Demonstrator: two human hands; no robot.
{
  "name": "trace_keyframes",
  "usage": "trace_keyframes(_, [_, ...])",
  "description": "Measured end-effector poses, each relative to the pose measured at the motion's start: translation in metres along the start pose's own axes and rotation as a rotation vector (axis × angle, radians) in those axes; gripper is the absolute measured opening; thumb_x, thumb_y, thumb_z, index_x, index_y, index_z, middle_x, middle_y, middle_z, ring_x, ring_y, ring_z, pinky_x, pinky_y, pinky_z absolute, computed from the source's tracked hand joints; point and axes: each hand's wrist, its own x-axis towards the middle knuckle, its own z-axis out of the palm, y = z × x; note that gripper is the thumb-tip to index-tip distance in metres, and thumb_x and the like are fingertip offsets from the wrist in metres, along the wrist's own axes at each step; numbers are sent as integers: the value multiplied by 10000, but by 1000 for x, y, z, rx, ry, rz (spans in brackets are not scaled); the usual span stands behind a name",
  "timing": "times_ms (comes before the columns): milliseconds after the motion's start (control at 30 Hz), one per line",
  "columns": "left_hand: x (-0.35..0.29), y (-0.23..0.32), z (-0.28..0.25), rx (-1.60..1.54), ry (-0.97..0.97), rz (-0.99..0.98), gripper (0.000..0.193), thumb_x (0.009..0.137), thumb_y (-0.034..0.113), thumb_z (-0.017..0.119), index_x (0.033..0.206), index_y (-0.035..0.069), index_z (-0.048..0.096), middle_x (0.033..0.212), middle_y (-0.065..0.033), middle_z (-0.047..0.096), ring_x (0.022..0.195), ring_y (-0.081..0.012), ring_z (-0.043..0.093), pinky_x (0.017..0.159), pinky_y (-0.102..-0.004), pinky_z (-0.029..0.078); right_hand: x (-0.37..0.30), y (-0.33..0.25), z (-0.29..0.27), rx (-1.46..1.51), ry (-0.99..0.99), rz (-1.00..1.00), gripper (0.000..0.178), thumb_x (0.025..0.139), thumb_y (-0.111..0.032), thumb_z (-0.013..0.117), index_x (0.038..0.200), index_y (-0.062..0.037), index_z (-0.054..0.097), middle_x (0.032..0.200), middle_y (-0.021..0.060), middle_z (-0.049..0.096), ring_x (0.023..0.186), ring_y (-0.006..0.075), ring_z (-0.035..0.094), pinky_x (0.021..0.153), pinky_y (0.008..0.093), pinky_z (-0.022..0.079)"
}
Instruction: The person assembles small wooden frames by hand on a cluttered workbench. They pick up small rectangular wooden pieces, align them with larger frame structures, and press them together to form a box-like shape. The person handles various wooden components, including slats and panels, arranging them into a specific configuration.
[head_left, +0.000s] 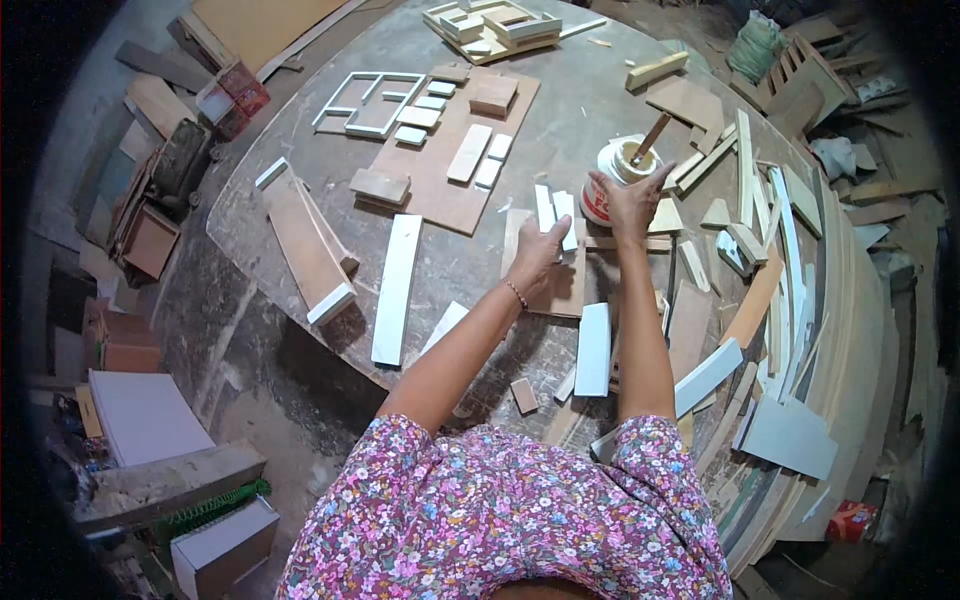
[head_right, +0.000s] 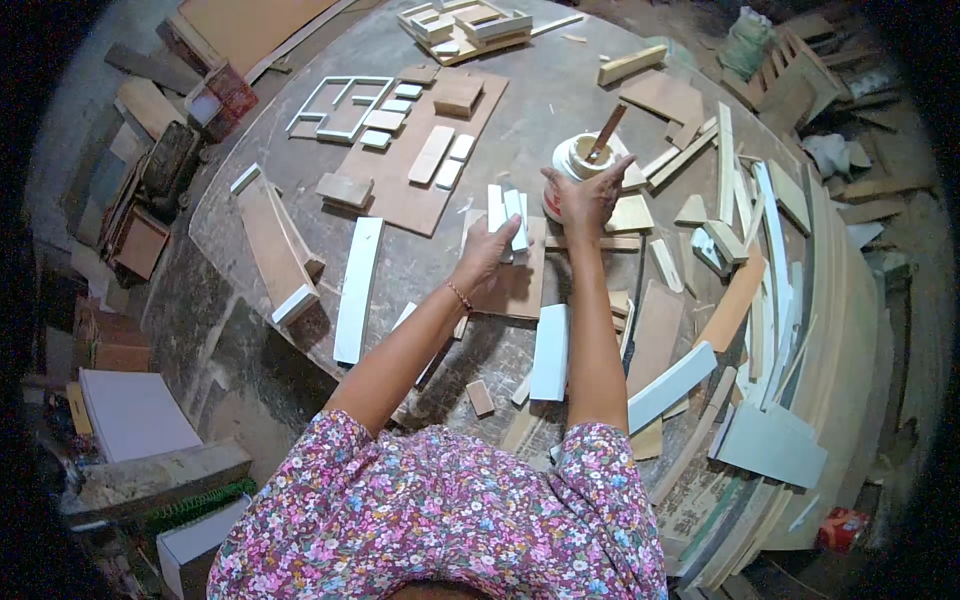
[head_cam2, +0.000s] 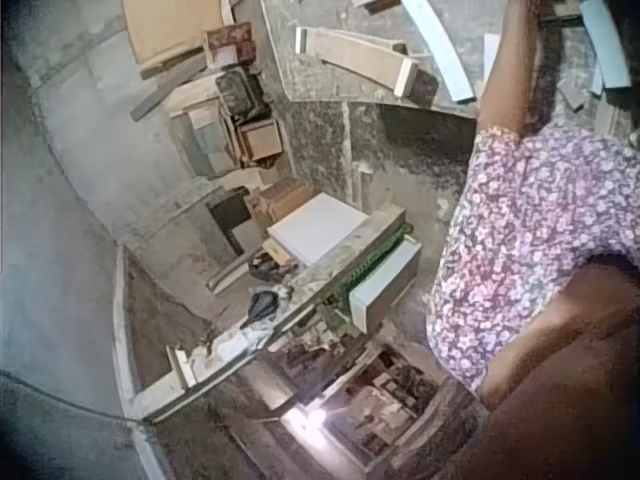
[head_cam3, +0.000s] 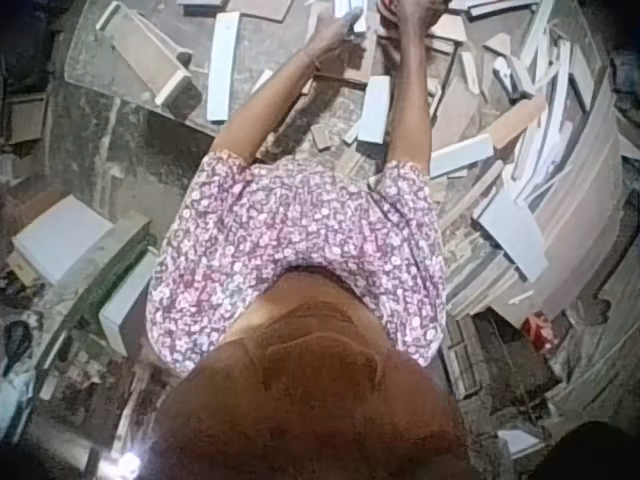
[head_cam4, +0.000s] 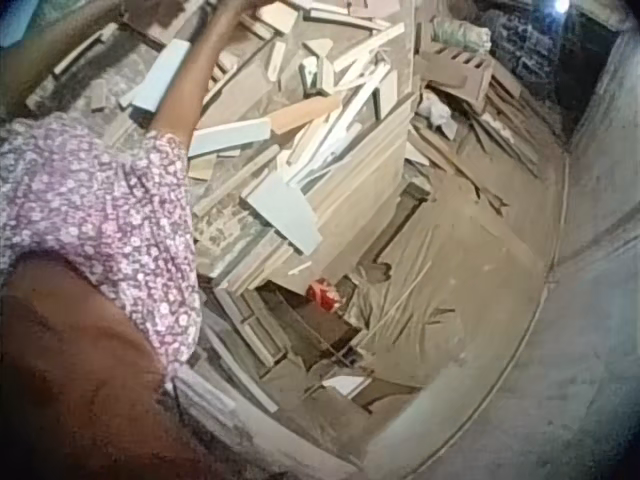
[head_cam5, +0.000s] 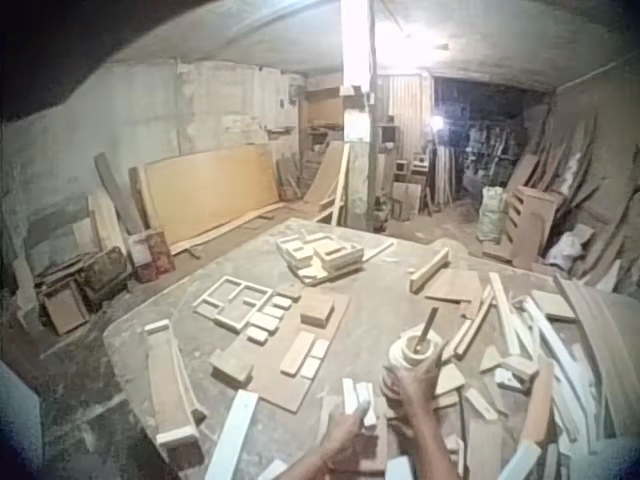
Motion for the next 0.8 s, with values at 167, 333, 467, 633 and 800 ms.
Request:
trace_keyframes(167, [5,-6,3,21,68,67,298,866,210,645,1055,-4,560,856,-29,604,714,-113,584,601,-267,489,7,0,0,-102,146,-144,1036,576,-348,838,1350,51,276,1278,268,433,1204,392,413,994,422,366])
trace_keyframes(333, [14,-8,-6,-1,74,83,260,854,176,642,1011,-15,561,818,-50,613,651,-144,601,526,-290,499,2,-12,10,-81,63,-312,687,576,-295,813,1111,-22,479,1117,148,464,1066,322,477,906,447,391])
trace_keyframes(467, [15,3,-14,-48,109,84,255,861,162,636,1022,-22,560,818,-62,623,638,-152,618,505,-292,525,-8,-23,19,-45,63,-367,671,560,-273,814,1094,-30,488,1101,138,464,1052,315,474,894,441,392])
trace_keyframes(633, [11,39,-16,-56,220,163,264,853,123,633,1057,-33,572,901,-61,631,718,-120,586,577,-286,484,-18,-50,28,93,34,-320,644,553,-246,830,1037,0,484,1038,161,495,1010,333,497,870,430,424])
trace_keyframes(800, [26,56,-44,-132,204,164,252,866,114,622,1063,-9,523,884,-54,620,689,-117,594,557,-278,509,-7,-70,44,130,12,-310,672,565,-285,840,1039,39,491,1031,192,507,983,342,523,847,422,443])
